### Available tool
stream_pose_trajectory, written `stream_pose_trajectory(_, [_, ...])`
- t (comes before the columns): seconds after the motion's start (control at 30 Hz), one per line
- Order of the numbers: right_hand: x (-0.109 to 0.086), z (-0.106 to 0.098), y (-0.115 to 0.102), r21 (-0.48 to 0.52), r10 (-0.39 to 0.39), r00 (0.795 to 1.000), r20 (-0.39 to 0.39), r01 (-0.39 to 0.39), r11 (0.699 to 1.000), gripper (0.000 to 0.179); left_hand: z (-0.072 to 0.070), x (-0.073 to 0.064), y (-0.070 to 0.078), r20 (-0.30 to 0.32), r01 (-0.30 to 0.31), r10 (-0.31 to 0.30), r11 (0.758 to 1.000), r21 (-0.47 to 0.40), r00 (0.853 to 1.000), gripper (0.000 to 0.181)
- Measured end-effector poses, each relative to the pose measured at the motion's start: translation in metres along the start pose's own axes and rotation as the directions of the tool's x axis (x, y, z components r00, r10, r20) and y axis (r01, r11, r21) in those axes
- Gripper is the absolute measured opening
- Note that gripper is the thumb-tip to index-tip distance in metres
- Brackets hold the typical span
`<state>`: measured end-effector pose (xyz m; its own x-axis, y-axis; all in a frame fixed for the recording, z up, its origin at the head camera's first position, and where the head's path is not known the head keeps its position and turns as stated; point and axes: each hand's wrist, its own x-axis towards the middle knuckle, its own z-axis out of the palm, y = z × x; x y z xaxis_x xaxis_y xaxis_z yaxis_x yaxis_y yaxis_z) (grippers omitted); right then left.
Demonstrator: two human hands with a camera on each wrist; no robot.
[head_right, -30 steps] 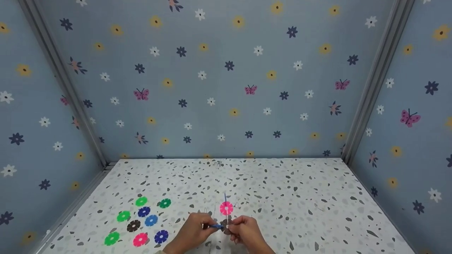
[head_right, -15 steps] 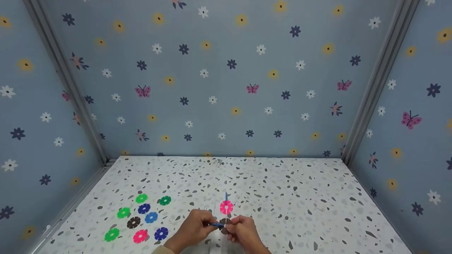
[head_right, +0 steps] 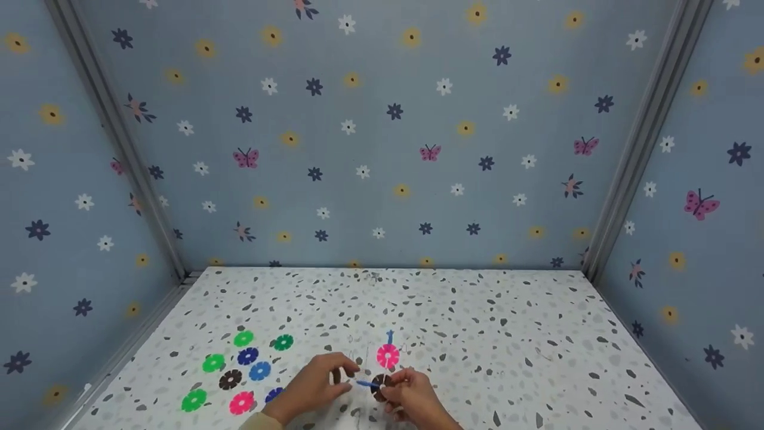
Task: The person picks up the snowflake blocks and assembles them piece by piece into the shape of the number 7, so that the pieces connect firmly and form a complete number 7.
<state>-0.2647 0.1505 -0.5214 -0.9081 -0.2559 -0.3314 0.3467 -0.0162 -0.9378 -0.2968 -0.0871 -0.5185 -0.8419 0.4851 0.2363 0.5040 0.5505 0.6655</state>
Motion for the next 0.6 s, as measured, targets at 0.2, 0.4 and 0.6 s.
stream_pose_trajectory(0.2, [0.0, -0.007, -0.003, -0.01, 0.029, 0.999, -0.04, -0.029, 1.0, 0.015, -0.038, 0.005, -0.03, -0.068, 0.112, -0.103, 0.984, 0.142, 0.992, 0.024])
stream_pose_trajectory(0.4, [-0.005, -0.012, -0.002, -0.008, -0.009, 1.0, -0.029, 0.009, 1.0, 0.013, -0.064, 0.005, -0.051, -0.167, 0.186, -0.15, 0.955, 0.23, 0.975, 0.023])
stream_pose_trajectory(0.6, [-0.007, -0.015, -0.003, -0.019, -0.004, 0.999, -0.046, 0.003, 1.0, 0.014, -0.077, 0.005, -0.069, -0.242, 0.339, -0.279, 0.905, 0.256, 0.929, 0.022])
